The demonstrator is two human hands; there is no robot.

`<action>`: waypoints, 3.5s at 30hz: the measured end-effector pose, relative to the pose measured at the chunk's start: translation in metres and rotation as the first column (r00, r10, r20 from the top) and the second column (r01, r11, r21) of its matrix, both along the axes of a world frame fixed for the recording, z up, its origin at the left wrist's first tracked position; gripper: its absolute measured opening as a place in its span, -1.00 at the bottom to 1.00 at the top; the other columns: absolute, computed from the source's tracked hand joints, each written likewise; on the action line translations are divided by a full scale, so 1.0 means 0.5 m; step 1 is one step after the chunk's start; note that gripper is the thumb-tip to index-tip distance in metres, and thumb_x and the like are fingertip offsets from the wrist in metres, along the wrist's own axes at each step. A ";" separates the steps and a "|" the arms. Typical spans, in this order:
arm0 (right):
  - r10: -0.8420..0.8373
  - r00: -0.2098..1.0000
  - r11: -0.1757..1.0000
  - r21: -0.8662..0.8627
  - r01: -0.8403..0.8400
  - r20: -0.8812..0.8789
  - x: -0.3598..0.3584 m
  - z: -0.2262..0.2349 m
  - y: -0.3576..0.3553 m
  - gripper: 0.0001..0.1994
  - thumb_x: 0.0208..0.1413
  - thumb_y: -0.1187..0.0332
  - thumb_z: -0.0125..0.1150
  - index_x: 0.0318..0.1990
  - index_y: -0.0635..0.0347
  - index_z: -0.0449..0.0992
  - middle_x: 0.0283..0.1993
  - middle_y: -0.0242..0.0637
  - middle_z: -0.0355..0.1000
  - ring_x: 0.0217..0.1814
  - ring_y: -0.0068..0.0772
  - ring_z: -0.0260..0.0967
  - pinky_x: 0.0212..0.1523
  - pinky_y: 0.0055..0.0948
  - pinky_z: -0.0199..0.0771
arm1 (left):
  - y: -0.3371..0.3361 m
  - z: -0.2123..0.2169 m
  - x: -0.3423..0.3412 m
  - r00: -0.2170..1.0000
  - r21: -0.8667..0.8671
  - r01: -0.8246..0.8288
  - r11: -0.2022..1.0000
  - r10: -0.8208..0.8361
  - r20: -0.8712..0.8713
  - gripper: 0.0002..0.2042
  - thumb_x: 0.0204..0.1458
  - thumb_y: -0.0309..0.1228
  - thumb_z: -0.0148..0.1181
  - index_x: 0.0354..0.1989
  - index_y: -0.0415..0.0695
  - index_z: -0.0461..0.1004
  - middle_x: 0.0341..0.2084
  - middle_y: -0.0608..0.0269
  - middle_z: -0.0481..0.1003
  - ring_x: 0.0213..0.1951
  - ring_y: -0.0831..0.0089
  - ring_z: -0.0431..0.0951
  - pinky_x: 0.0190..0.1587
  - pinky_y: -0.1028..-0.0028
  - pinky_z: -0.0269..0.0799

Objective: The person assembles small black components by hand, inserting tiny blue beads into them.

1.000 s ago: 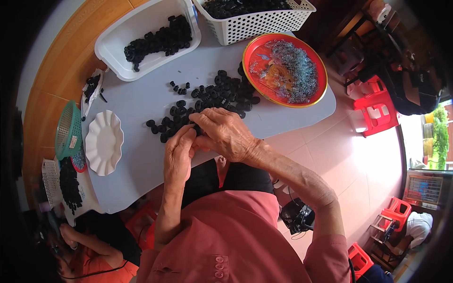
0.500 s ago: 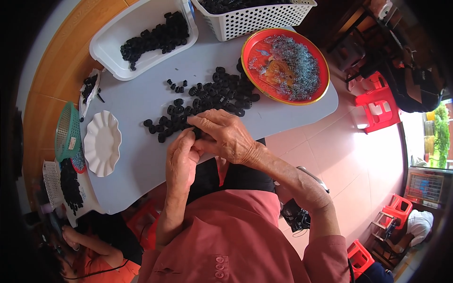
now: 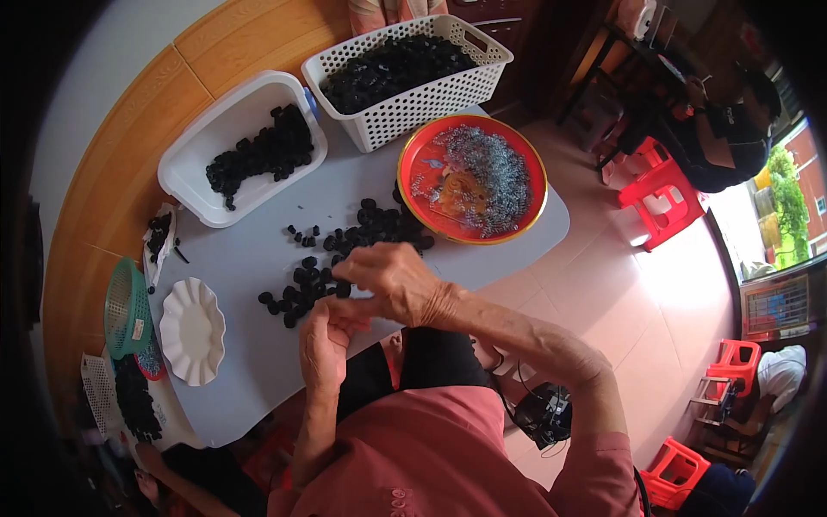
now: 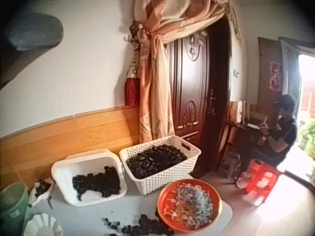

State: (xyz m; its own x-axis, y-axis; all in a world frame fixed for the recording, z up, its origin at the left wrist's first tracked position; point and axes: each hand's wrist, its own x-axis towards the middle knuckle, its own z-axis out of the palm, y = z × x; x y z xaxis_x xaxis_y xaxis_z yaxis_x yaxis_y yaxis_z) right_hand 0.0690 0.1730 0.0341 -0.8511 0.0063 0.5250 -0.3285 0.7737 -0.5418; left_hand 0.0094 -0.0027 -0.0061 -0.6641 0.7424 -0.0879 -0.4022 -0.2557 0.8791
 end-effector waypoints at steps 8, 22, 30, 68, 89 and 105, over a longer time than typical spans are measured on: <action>-0.456 0.871 0.886 -0.002 0.463 -0.185 -0.177 0.184 0.240 -0.67 -0.06 0.23 0.41 -0.21 0.29 0.60 -0.47 -0.22 0.51 -0.51 -0.52 0.47 -0.47 -0.52 0.48 | -0.011 -0.014 0.005 0.985 0.005 0.059 0.998 -0.058 -0.165 -0.68 0.31 -0.32 -0.21 -0.16 -0.36 0.40 -0.33 0.06 0.54 -0.31 0.44 0.51 -0.12 0.45 0.44; -0.377 0.896 0.903 -0.124 0.413 0.236 -0.048 0.054 0.143 -0.84 0.05 0.46 0.17 -0.24 0.31 0.60 -0.45 -0.20 0.54 -0.50 -0.53 0.45 -0.41 -0.52 0.48 | -0.010 -0.007 0.007 0.975 -0.089 0.057 0.994 -0.075 -0.207 -0.72 0.29 -0.35 -0.17 -0.20 -0.29 0.44 -0.39 0.19 0.54 -0.31 0.53 0.49 -0.13 0.51 0.39; -0.101 0.973 0.991 -0.070 0.118 0.207 -0.098 0.012 0.073 -0.89 -0.04 0.48 0.17 -0.35 0.30 0.56 -0.37 -0.14 0.49 -0.38 -0.10 0.48 -0.30 -0.25 0.50 | -0.011 0.019 0.010 0.947 -0.144 0.030 0.989 -0.074 -0.312 -0.73 0.29 -0.33 -0.14 -0.20 -0.28 0.44 -0.39 0.20 0.54 -0.29 0.54 0.50 -0.13 0.52 0.39; 0.113 0.994 0.992 -0.051 -0.114 -0.011 -0.007 0.009 -0.030 -0.83 -0.13 0.40 0.25 -0.33 0.14 0.49 -0.23 -0.33 0.45 -0.21 -0.24 0.35 -0.14 -0.26 0.36 | 0.021 0.024 -0.004 0.918 0.066 -0.112 0.992 0.077 0.390 -0.68 0.26 -0.26 -0.11 -0.08 -0.29 0.39 -0.29 0.14 0.52 -0.32 0.41 0.56 -0.18 0.45 0.50; -0.491 0.825 0.861 0.013 0.508 0.278 0.089 0.050 0.259 -0.86 0.01 0.44 0.19 -0.30 0.25 0.62 -0.42 -0.11 0.55 -0.42 -0.26 0.52 -0.33 -0.35 0.50 | 0.033 0.056 0.035 0.952 -0.031 0.010 0.999 0.000 0.307 -0.79 0.21 -0.35 -0.01 -0.05 -0.16 0.31 -0.46 0.24 0.44 -0.39 0.46 0.46 -0.24 0.43 0.43; -0.542 0.774 0.754 -0.219 0.620 0.328 0.079 0.042 0.282 -0.80 0.05 0.43 0.12 -0.23 0.33 0.61 -0.40 -0.11 0.56 -0.46 -0.43 0.53 -0.35 -0.47 0.57 | 0.027 0.043 0.038 0.987 -0.092 0.076 0.993 -0.062 0.150 -0.75 0.20 -0.36 0.02 -0.07 -0.28 0.38 -0.32 0.05 0.56 -0.33 0.36 0.56 -0.18 0.42 0.48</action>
State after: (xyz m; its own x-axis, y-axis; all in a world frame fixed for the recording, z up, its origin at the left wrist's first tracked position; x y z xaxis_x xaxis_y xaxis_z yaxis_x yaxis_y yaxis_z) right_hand 0.1083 0.3139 0.0551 -0.7225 0.6611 0.2024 0.2948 0.5594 -0.7747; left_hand 0.0286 0.0109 0.0153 -0.5860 0.7693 -0.2544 -0.5420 -0.1387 0.8289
